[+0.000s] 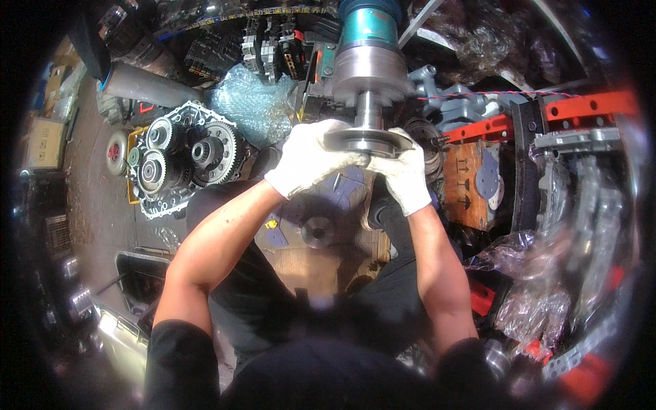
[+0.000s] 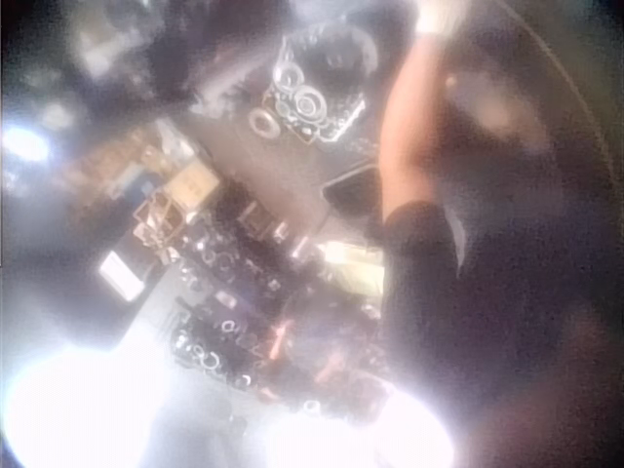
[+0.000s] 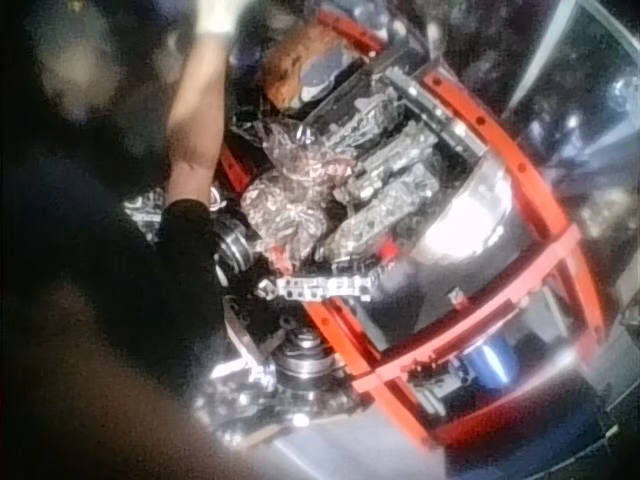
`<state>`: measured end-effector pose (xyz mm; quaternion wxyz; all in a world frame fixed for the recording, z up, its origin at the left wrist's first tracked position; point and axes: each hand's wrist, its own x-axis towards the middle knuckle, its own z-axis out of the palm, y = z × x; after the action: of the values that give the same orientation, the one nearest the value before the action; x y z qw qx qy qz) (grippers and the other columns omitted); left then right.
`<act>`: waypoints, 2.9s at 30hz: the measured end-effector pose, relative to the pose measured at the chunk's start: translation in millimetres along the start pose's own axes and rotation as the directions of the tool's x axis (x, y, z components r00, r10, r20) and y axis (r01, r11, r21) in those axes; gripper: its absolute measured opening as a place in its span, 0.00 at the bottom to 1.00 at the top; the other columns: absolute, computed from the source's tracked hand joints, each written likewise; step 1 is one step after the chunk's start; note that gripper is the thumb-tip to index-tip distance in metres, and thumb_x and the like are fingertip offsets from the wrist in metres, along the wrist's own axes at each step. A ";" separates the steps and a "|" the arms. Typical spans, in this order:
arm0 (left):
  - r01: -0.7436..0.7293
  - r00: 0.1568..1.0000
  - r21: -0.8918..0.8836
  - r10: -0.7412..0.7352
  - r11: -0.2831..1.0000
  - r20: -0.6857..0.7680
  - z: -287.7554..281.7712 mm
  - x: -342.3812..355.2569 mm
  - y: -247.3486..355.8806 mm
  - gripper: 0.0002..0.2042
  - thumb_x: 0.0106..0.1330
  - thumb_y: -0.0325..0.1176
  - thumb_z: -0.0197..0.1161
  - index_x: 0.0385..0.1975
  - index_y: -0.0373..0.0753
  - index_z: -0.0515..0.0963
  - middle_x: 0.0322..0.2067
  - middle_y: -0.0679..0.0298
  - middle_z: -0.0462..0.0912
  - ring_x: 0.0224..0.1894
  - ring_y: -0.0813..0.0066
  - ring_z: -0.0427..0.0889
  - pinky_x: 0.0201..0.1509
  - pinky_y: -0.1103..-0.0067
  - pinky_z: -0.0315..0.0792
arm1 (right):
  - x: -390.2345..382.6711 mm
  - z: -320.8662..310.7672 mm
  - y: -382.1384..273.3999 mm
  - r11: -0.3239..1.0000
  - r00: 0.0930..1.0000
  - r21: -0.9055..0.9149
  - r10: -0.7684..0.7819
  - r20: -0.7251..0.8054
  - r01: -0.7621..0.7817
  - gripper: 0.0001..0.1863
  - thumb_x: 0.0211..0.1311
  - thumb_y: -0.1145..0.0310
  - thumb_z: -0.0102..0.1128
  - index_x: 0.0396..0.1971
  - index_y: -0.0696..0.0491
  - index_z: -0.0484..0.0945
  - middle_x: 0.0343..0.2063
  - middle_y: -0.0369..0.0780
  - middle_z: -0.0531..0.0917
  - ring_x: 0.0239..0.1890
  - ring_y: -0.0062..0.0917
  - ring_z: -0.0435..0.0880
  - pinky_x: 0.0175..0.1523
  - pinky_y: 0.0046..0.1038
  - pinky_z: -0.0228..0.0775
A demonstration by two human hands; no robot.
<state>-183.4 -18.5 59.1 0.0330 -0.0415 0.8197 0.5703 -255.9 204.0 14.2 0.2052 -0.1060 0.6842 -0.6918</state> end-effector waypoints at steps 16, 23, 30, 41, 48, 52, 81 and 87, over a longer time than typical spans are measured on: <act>0.005 1.000 0.003 -0.005 1.000 0.004 -0.8 -0.1 0.9 0.25 0.59 0.43 0.81 0.53 0.37 0.87 0.44 0.57 0.92 0.46 0.70 0.90 0.54 0.71 0.82 | 1.7 -1.0 1.6 0.992 0.999 -0.117 -0.036 -0.005 0.036 0.31 0.45 0.79 0.86 0.51 0.61 0.81 0.45 0.43 0.89 0.47 0.26 0.89 0.51 0.28 0.86; -0.106 0.992 -0.018 0.104 0.994 -0.076 4.4 1.2 -8.8 0.25 0.58 0.48 0.81 0.52 0.40 0.87 0.35 0.60 0.92 0.35 0.71 0.92 0.45 0.74 0.84 | 0.8 -0.6 -0.4 0.991 1.000 -0.133 -0.020 0.007 0.021 0.30 0.46 0.78 0.86 0.51 0.61 0.81 0.45 0.42 0.89 0.47 0.25 0.89 0.52 0.28 0.86; -0.119 0.990 0.003 0.119 0.993 -0.075 5.9 2.4 -16.6 0.27 0.57 0.50 0.82 0.52 0.40 0.87 0.37 0.58 0.92 0.39 0.68 0.93 0.48 0.72 0.83 | 1.3 -1.2 2.0 0.980 0.999 -0.195 -0.041 -0.015 0.037 0.31 0.45 0.77 0.88 0.51 0.60 0.82 0.43 0.41 0.89 0.46 0.24 0.89 0.52 0.27 0.85; -0.125 0.989 -0.006 0.124 0.992 -0.076 5.8 2.3 -15.2 0.27 0.57 0.50 0.82 0.51 0.40 0.87 0.37 0.57 0.92 0.40 0.67 0.93 0.48 0.72 0.83 | -0.3 3.4 -4.8 0.998 1.000 -0.058 0.012 -0.022 -0.013 0.29 0.46 0.77 0.86 0.50 0.61 0.81 0.44 0.42 0.89 0.45 0.25 0.89 0.50 0.27 0.86; -0.144 0.986 0.028 0.146 0.989 -0.083 5.7 2.8 -16.5 0.26 0.57 0.50 0.82 0.50 0.41 0.87 0.37 0.58 0.92 0.40 0.67 0.93 0.47 0.72 0.84 | -1.0 5.6 -7.3 0.998 1.000 -0.065 -0.009 -0.014 0.008 0.28 0.47 0.78 0.85 0.50 0.61 0.81 0.43 0.42 0.89 0.45 0.26 0.90 0.50 0.28 0.86; -0.132 0.989 0.010 0.133 0.991 -0.070 5.7 2.9 -17.1 0.25 0.58 0.50 0.82 0.51 0.41 0.87 0.36 0.59 0.92 0.38 0.69 0.93 0.46 0.73 0.84 | -2.1 5.1 -8.5 0.999 1.000 -0.053 -0.005 -0.016 0.004 0.28 0.46 0.77 0.85 0.49 0.62 0.82 0.43 0.42 0.89 0.45 0.26 0.89 0.50 0.27 0.86; -0.056 0.998 0.005 0.056 0.998 -0.015 2.2 1.6 -8.3 0.24 0.59 0.40 0.82 0.54 0.36 0.86 0.44 0.57 0.92 0.45 0.72 0.90 0.54 0.72 0.82 | 1.2 -0.7 0.5 0.981 0.998 -0.185 -0.063 0.014 0.065 0.30 0.45 0.75 0.88 0.50 0.60 0.82 0.43 0.40 0.89 0.45 0.23 0.88 0.52 0.27 0.84; -0.062 0.998 -0.008 0.062 0.998 -0.019 2.2 1.5 -8.5 0.24 0.59 0.40 0.82 0.54 0.36 0.86 0.44 0.57 0.92 0.45 0.72 0.90 0.53 0.72 0.82 | -0.6 0.2 3.1 0.996 0.998 -0.061 -0.059 -0.010 0.058 0.31 0.44 0.75 0.88 0.50 0.60 0.81 0.43 0.40 0.89 0.46 0.24 0.88 0.52 0.27 0.84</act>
<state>-184.0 -19.4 50.3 0.0075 -0.0214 0.8185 0.5741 -254.9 204.1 11.2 0.1776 -0.1279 0.7026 -0.6771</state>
